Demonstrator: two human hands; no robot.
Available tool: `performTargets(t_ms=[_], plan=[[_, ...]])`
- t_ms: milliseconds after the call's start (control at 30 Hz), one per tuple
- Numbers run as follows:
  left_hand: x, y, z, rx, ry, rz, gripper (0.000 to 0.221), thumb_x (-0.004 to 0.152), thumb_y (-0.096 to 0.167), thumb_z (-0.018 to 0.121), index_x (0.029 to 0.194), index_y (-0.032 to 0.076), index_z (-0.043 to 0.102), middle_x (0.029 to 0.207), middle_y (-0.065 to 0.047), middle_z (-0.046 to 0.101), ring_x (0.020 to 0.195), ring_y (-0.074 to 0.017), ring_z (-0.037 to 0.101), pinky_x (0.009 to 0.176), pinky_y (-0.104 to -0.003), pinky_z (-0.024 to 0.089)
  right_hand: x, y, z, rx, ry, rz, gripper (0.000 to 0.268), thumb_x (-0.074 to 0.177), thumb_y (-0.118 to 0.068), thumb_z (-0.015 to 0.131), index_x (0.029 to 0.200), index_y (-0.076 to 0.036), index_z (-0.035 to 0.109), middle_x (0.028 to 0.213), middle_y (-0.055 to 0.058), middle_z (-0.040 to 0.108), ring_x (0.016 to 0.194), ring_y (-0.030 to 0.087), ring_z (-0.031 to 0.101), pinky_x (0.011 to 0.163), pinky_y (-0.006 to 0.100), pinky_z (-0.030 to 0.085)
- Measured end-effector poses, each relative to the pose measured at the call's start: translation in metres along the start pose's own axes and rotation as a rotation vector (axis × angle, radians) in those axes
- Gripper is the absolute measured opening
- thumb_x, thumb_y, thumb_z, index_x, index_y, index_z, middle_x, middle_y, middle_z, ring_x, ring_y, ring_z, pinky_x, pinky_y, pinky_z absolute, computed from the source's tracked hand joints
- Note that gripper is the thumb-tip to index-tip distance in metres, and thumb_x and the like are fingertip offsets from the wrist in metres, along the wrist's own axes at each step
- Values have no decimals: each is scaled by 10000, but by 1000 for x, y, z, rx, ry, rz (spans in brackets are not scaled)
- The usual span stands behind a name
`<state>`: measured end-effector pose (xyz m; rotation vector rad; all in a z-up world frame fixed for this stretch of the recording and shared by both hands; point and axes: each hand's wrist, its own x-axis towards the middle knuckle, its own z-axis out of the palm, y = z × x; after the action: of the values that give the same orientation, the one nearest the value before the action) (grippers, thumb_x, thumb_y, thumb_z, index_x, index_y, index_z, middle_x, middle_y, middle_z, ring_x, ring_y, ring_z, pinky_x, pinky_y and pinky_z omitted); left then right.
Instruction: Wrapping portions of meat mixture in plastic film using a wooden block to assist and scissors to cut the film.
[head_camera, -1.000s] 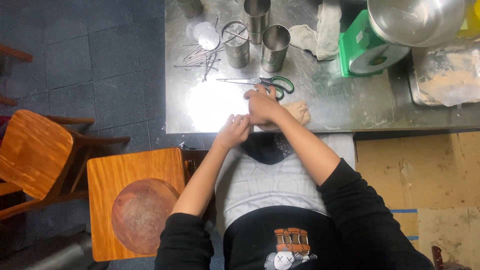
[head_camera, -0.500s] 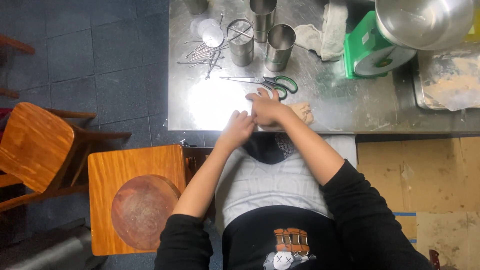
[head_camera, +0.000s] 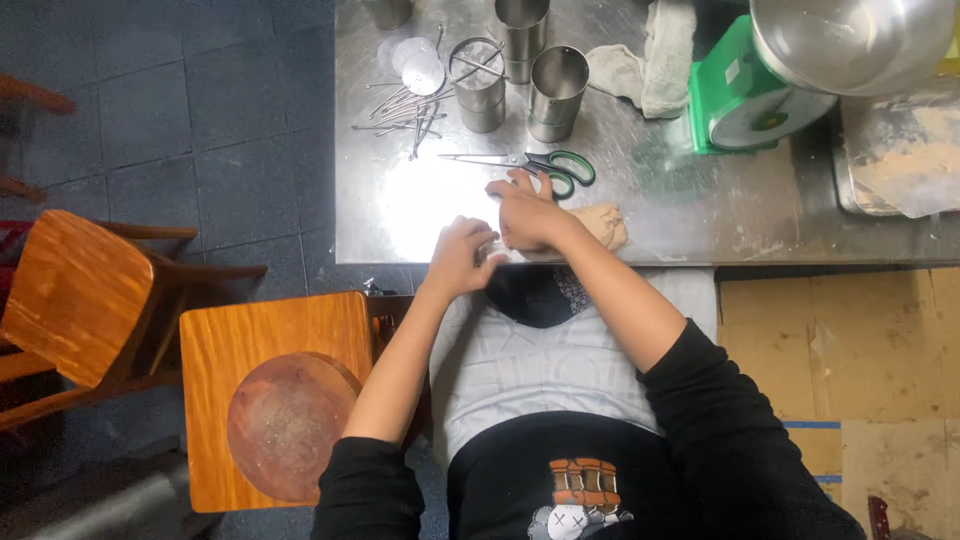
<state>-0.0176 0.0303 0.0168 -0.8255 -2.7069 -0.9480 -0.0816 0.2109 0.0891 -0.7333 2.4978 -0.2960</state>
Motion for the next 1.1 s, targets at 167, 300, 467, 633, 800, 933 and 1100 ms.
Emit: performTargets(t_ms=[167, 300, 467, 633, 800, 933, 1100], plan=[[-19, -38, 48, 237, 66, 143, 140, 895, 181, 684, 762, 162, 646, 752, -14, 566, 779, -271, 583, 748, -394, 506, -4, -1, -4, -1, -20, 5, 88, 790, -222, 820, 873, -194, 830, 1605, 50, 401, 1523, 422, 177, 1147, 741, 100], [-17, -15, 28, 527, 235, 598, 178, 973, 89, 578, 796, 101, 594, 804, -85, 493, 732, -292, 528, 651, -394, 484, 9, 7, 9, 34, -89, 7, 113, 829, -270, 795, 922, -219, 832, 1634, 48, 369, 1533, 430, 171, 1142, 756, 95], [-9, -8, -1, 372, 153, 395, 165, 947, 275, 620, 872, 131, 596, 819, -33, 499, 746, -260, 556, 654, -383, 483, -12, -12, -11, 7, -5, 1, 96, 788, -243, 830, 869, -192, 830, 1598, 48, 406, 1516, 426, 181, 1138, 739, 134], [-10, -2, 0, -24, -43, -51, 318, 887, 236, 727, 1155, 66, 706, 959, -102, 661, 859, -344, 680, 771, -435, 567, -15, -18, -12, -66, 17, -35, 111, 803, -232, 821, 894, -170, 832, 1600, 45, 407, 1516, 420, 181, 1145, 725, 143], [-16, -15, 22, 507, 144, 484, 193, 954, 98, 647, 768, 137, 621, 767, -37, 554, 700, -220, 570, 689, -342, 519, -4, -4, -1, 17, -105, 23, 118, 865, -288, 767, 949, -239, 835, 1659, 22, 340, 1540, 422, 141, 1150, 735, 101], [-12, -7, 11, 522, 228, 667, 196, 974, 48, 600, 781, 73, 625, 791, -117, 535, 685, -291, 546, 648, -392, 502, -2, -4, -2, 34, -98, 19, 119, 840, -318, 798, 912, -231, 836, 1649, 35, 356, 1538, 426, 144, 1147, 744, 90], [-11, -13, 10, 204, 101, 247, 230, 870, 329, 717, 924, 113, 659, 806, -60, 554, 758, -269, 607, 661, -383, 537, -9, -9, 0, 16, 17, -26, 74, 791, -236, 830, 847, -187, 834, 1650, 16, 340, 1526, 429, 148, 1144, 723, 137]])
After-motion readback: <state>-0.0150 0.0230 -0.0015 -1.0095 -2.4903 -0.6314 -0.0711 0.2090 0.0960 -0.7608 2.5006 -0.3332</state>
